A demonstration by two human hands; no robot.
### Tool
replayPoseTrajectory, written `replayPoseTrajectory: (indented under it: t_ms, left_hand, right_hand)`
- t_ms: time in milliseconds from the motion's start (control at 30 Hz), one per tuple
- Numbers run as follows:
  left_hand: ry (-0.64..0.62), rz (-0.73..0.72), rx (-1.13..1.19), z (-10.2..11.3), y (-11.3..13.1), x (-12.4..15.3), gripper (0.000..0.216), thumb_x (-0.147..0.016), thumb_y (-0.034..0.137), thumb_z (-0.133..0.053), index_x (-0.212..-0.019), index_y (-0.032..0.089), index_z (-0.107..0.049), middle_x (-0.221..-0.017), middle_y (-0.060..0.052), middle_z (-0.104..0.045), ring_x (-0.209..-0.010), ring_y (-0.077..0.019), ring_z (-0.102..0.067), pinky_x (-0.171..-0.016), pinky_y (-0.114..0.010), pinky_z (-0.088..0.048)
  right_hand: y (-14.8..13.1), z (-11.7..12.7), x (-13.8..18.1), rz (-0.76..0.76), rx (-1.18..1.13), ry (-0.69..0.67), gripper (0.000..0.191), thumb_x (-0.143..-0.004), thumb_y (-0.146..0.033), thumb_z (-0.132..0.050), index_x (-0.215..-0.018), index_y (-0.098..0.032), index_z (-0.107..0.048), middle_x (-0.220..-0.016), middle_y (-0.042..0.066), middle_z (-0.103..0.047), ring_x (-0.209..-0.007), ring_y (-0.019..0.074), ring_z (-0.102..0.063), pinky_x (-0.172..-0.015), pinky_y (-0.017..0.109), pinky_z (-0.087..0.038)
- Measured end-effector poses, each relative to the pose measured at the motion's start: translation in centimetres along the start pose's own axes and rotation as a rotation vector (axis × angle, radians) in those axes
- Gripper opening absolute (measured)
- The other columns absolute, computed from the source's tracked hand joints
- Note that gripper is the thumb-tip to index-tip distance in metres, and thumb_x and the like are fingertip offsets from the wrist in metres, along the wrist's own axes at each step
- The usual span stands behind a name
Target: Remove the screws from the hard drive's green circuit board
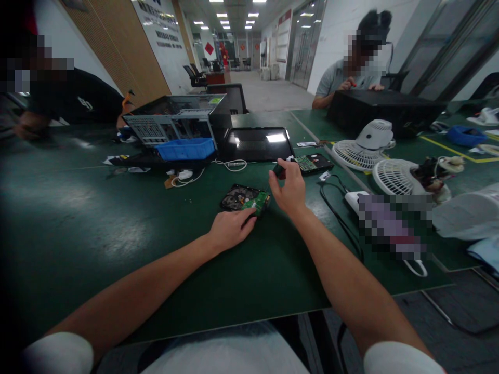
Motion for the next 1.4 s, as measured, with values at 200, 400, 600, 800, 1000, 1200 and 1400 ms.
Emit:
replayPoseTrajectory:
  t_ms: [200,400,600,800,1000,1200,1400]
  left_hand:
    - [-0.021,0.044,-0.045,-0.2,-0.3,-0.1,0.042,-0.106,0.043,-0.044,-0.14,0.023,-0.059,-0.108,-0.01,-0.078,-0.09,-0.0281,-0.076,-0.076,-0.039,-0.059]
    - [-0.025,0.115,-0.091,-0.4,-1.2,-0.3,0.051,-0.104,0.048,-0.048,-0.148,0.023,-0.052,-0.106,-0.011,-0.078,-0.09,-0.0303,-0.077,-0.076,-0.039,-0.058]
    - [-0.056,0.161,-0.119,-0.7,-1.6,-0.3,0.058,-0.103,0.056,-0.048,-0.15,0.023,-0.05,-0.106,-0.012,-0.078,-0.092,-0.0311,-0.077,-0.079,-0.039,-0.058]
    - [-0.065,0.157,-0.127,-0.5,-1.4,-0.3,0.06,-0.103,0.058,-0.047,-0.151,0.022,-0.05,-0.106,-0.013,-0.078,-0.092,-0.0314,-0.077,-0.079,-0.039,-0.058]
    - [-0.043,0.141,-0.099,-0.5,-1.3,-0.4,0.055,-0.103,0.053,-0.049,-0.149,0.023,-0.051,-0.107,-0.011,-0.078,-0.09,-0.0299,-0.077,-0.08,-0.039,-0.058]
    - [-0.03,0.124,-0.114,-0.6,-1.3,-0.3,0.055,-0.103,0.051,-0.049,-0.15,0.024,-0.051,-0.103,-0.01,-0.078,-0.089,-0.0313,-0.077,-0.077,-0.04,-0.059]
    - [-0.019,0.114,-0.11,-0.6,-1.2,-0.3,0.054,-0.103,0.05,-0.048,-0.15,0.023,-0.051,-0.105,-0.011,-0.078,-0.089,-0.0307,-0.077,-0.078,-0.041,-0.059]
  right_hand:
    - [-0.8,0.1,-0.2,0.019,-0.008,-0.034,0.037,-0.097,-0.034,-0.059,-0.133,-0.024,-0.055,-0.108,0.01,-0.063,-0.088,0.0251,-0.064,-0.085,0.049,-0.059]
    - [0.5,-0.8,0.2,-0.052,-0.134,-0.062,0.046,-0.092,-0.026,-0.062,-0.136,-0.022,-0.048,-0.12,0.012,-0.065,-0.095,0.0237,-0.069,-0.081,0.041,-0.062]
    - [0.9,-1.1,0.3,-0.068,-0.116,-0.066,0.05,-0.092,-0.029,-0.067,-0.137,-0.023,-0.047,-0.113,0.009,-0.068,-0.08,0.0203,-0.069,-0.075,0.039,-0.062]
    - [0.4,-0.9,0.1,-0.039,-0.058,-0.062,0.048,-0.093,-0.04,-0.068,-0.136,-0.025,-0.052,-0.114,0.008,-0.068,-0.079,0.0214,-0.067,-0.078,0.042,-0.062]
    - [0.2,-1.1,0.3,-0.027,-0.08,-0.079,0.048,-0.096,-0.029,-0.058,-0.143,-0.025,-0.048,-0.126,0.012,-0.066,-0.095,0.025,-0.07,-0.084,0.045,-0.062]
    - [1.0,-1.0,0.4,-0.097,-0.115,-0.048,0.05,-0.092,-0.029,-0.064,-0.138,-0.024,-0.045,-0.113,0.009,-0.068,-0.084,0.0217,-0.071,-0.08,0.041,-0.062]
    - [0.9,-0.7,0.4,-0.053,-0.056,-0.034,0.049,-0.093,-0.043,-0.067,-0.135,-0.024,-0.051,-0.11,0.009,-0.067,-0.082,0.0232,-0.069,-0.08,0.044,-0.063]
Point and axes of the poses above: each hand's wrist, its own x-axis away from the middle knuckle, its own z-axis out of the back of the hand, y = z × x, the point moved 10 cm from there along -x, towards the middle knuckle
